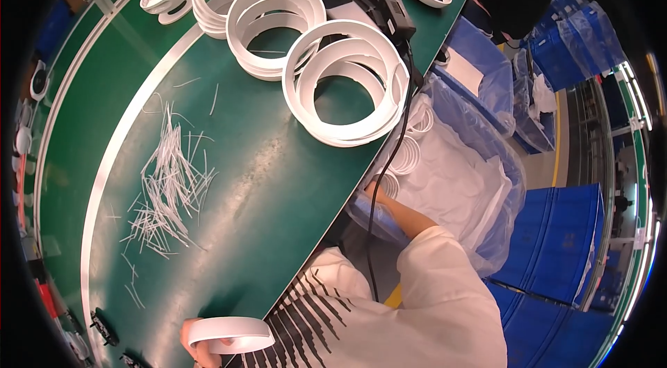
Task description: Assembling circular plastic housings with electronic circuit boards on a factory assembly line.
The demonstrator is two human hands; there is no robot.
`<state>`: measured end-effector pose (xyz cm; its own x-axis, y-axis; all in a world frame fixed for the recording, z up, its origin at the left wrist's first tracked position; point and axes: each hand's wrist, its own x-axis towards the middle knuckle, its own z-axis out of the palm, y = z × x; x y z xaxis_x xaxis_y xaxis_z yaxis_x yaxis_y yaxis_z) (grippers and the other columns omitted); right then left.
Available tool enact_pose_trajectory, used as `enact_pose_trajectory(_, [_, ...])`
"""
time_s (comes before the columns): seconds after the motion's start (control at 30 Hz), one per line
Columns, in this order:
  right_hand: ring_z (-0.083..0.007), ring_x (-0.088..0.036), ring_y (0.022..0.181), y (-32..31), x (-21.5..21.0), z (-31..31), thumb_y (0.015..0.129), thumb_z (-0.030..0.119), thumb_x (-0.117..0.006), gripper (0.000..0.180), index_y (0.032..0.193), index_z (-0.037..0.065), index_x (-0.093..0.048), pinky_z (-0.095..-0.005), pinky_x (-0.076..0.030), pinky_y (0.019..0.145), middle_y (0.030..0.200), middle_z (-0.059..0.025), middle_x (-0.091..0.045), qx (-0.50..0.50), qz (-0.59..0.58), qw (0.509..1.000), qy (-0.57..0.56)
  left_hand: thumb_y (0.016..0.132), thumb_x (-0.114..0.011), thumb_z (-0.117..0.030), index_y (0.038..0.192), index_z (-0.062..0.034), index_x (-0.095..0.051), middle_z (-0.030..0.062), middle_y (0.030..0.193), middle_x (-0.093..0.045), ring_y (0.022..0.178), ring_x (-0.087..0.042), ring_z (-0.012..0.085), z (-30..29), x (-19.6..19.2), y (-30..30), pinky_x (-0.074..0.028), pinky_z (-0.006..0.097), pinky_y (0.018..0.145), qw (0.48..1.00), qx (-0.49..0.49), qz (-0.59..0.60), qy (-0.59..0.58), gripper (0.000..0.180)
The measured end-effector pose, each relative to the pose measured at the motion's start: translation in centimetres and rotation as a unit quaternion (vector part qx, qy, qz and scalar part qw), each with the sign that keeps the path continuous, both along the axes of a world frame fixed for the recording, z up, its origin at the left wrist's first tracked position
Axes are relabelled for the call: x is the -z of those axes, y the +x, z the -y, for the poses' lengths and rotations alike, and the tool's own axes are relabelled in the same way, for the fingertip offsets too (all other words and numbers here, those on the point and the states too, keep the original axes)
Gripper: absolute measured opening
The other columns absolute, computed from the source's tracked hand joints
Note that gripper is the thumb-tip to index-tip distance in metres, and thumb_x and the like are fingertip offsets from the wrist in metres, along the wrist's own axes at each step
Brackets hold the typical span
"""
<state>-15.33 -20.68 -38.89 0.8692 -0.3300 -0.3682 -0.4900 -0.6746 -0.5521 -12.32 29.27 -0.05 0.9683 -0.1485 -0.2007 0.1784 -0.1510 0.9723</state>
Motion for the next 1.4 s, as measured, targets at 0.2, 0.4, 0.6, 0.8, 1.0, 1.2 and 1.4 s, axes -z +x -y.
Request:
enact_pose_trajectory(0.2, [-0.026, -0.057, 0.059, 2.9, -7.7, -2.5, 0.072, 0.023, -0.055, 0.025, 0.073, -0.002, -0.059, -0.036, -0.045, 0.054, 0.067, -0.0118, -0.059, 0.291, -0.056, 0.938, 0.18, 0.067, -0.04, -0.017, 0.08, 0.003, -0.038, 0.0124, 0.049, -0.05, 0.037, -0.048, 0.0178, -0.3, 0.0, -0.1, -0.039, 0.022, 0.04, 1.0, -0.002, 0.001, 0.002, 0.024])
enact_pose_trajectory(0.4, [-0.016, -0.03, 0.032, 6.8, -14.7, -3.7, 0.076, 0.032, -0.043, 0.033, 0.049, 0.017, -0.031, -0.0256, -0.027, 0.031, 0.042, 0.0017, -0.03, 0.62, 0.041, 0.542, 0.566, 0.067, -0.041, -0.017, 0.079, 0.0027, -0.039, 0.0116, 0.049, -0.05, 0.037, -0.049, 0.0178, 0.1, -0.1, -0.3, -0.039, 0.022, 0.04, 1.0, -0.022, 0.0, 0.008, 0.024])
enact_pose_trajectory(0.6, [-0.03, -0.049, 0.068, 5.6, -12.5, -1.7, 0.067, 0.019, -0.05, 0.013, 0.071, 0.007, -0.051, -0.0408, -0.04, 0.066, 0.072, -0.0096, -0.052, 0.637, 0.153, 0.501, 0.565, 0.066, -0.04, -0.016, 0.077, 0.0022, -0.04, 0.011, 0.048, -0.05, 0.038, -0.048, 0.0175, 0.6, -0.6, -0.1, -0.039, 0.022, 0.041, 0.999, -0.031, -0.001, 0.033, 0.021])
enact_pose_trajectory(0.8, [-0.0338, -0.051, 0.069, 4.1, -11.0, -0.8, 0.066, 0.026, -0.052, 0.031, 0.087, 0.003, -0.053, -0.0465, -0.041, 0.058, 0.081, -0.0134, -0.056, 0.665, 0.206, 0.456, 0.555, 0.066, -0.039, -0.014, 0.077, 0.0019, -0.04, 0.0112, 0.047, -0.051, 0.038, -0.049, 0.0172, -0.1, -0.1, 0.0, -0.04, 0.022, 0.042, 0.999, 0.001, 0.015, 0.03, 0.02])
enact_pose_trajectory(1.0, [-0.0323, -0.053, 0.092, 3.8, -12.7, -1.6, 0.071, 0.023, -0.054, 0.034, 0.099, 0.004, -0.054, -0.0439, -0.04, 0.084, 0.101, -0.0127, -0.056, 0.658, 0.275, 0.419, 0.562, 0.068, -0.039, -0.015, 0.078, 0.0019, -0.039, 0.0121, 0.048, -0.051, 0.041, -0.05, 0.0184, -0.5, -0.2, 0.0, -0.042, 0.024, 0.045, 1.0, 0.025, 0.002, 0.007, 0.019])
enact_pose_trajectory(1.2, [-0.0327, -0.049, 0.102, 1.8, -16.7, -1.5, 0.078, 0.024, -0.047, 0.039, 0.111, 0.004, -0.047, -0.0496, -0.034, 0.089, 0.111, -0.0121, -0.052, 0.683, 0.279, 0.423, 0.525, 0.071, -0.041, -0.014, 0.081, 0.0023, -0.037, 0.0143, 0.05, -0.052, 0.047, -0.053, 0.022, -1.5, 0.6, 0.6, -0.045, 0.028, 0.049, 0.99, 0.104, -0.006, -0.098, 0.02])
enact_pose_trajectory(1.4, [-0.0322, -0.05, 0.101, -1.6, -23.0, -2.8, 0.079, 0.031, -0.056, 0.044, 0.112, 0.004, -0.047, -0.0473, -0.038, 0.087, 0.111, -0.013, -0.052, 0.578, 0.316, 0.44, 0.61, 0.073, -0.04, -0.011, 0.085, 0.0032, -0.037, 0.0153, 0.051, -0.053, 0.05, -0.055, 0.0237, -2.0, 0.8, 1.6, -0.046, 0.031, 0.052, 0.974, 0.183, -0.017, -0.135, 0.018])
